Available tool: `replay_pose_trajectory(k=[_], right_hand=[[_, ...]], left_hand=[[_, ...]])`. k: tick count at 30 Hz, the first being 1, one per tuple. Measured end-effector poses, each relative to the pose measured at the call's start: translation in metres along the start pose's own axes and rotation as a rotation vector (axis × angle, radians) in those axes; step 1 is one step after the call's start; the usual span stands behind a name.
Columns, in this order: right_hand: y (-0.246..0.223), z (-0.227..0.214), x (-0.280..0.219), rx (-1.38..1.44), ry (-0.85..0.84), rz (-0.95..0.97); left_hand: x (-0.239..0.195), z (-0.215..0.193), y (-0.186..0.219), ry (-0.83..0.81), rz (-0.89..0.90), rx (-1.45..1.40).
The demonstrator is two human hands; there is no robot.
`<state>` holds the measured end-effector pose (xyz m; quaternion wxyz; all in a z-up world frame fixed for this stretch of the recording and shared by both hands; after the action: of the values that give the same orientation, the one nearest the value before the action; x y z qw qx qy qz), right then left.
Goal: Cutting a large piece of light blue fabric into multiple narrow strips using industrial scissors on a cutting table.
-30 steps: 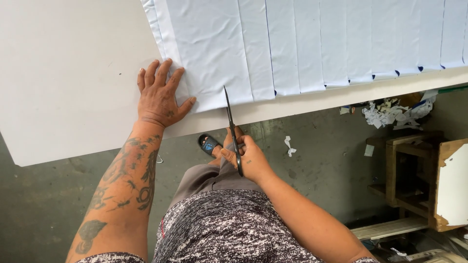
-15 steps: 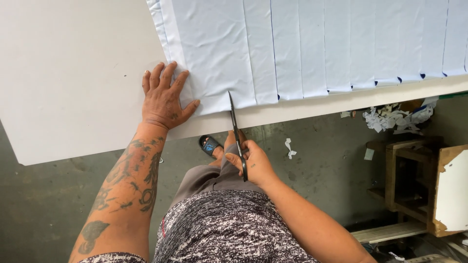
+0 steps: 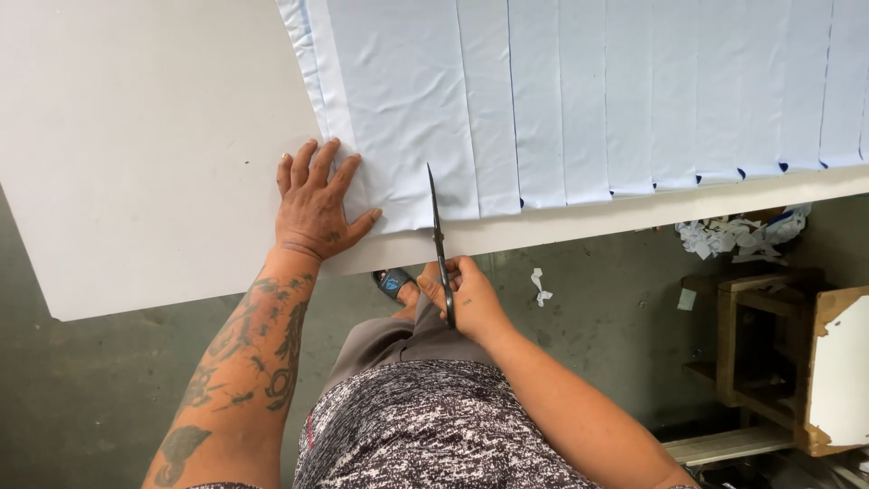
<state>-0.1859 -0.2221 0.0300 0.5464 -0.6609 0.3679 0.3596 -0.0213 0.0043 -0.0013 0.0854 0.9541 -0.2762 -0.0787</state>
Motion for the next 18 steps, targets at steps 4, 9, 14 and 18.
replay_pose_trajectory(k=[4,9,14,18], right_hand=[[-0.008,-0.001,-0.01,0.02,-0.021,-0.008],[-0.02,-0.005,-0.003,0.024,-0.024,0.012],[-0.05,-0.009,0.001,0.02,-0.002,-0.003],[-0.047,-0.004,0.005,0.027,-0.006,-0.022]], left_hand=[[-0.001,-0.001,0.0,-0.003,-0.002,0.0],[0.0,-0.002,-0.001,-0.004,0.003,-0.019],[0.001,-0.001,-0.002,-0.027,-0.001,-0.031],[0.0,-0.001,-0.003,-0.036,-0.007,-0.02]])
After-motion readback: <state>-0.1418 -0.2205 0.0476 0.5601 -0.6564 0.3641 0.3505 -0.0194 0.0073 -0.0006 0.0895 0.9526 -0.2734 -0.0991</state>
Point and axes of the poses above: each hand's wrist, its own x-axis towards the middle knuckle, its own z-axis out of the palm, y = z × x, the point moved 5 cm from there along x, towards the middle knuckle, and after that the axes turned 9 degrees about z, right-handed, at the moved point
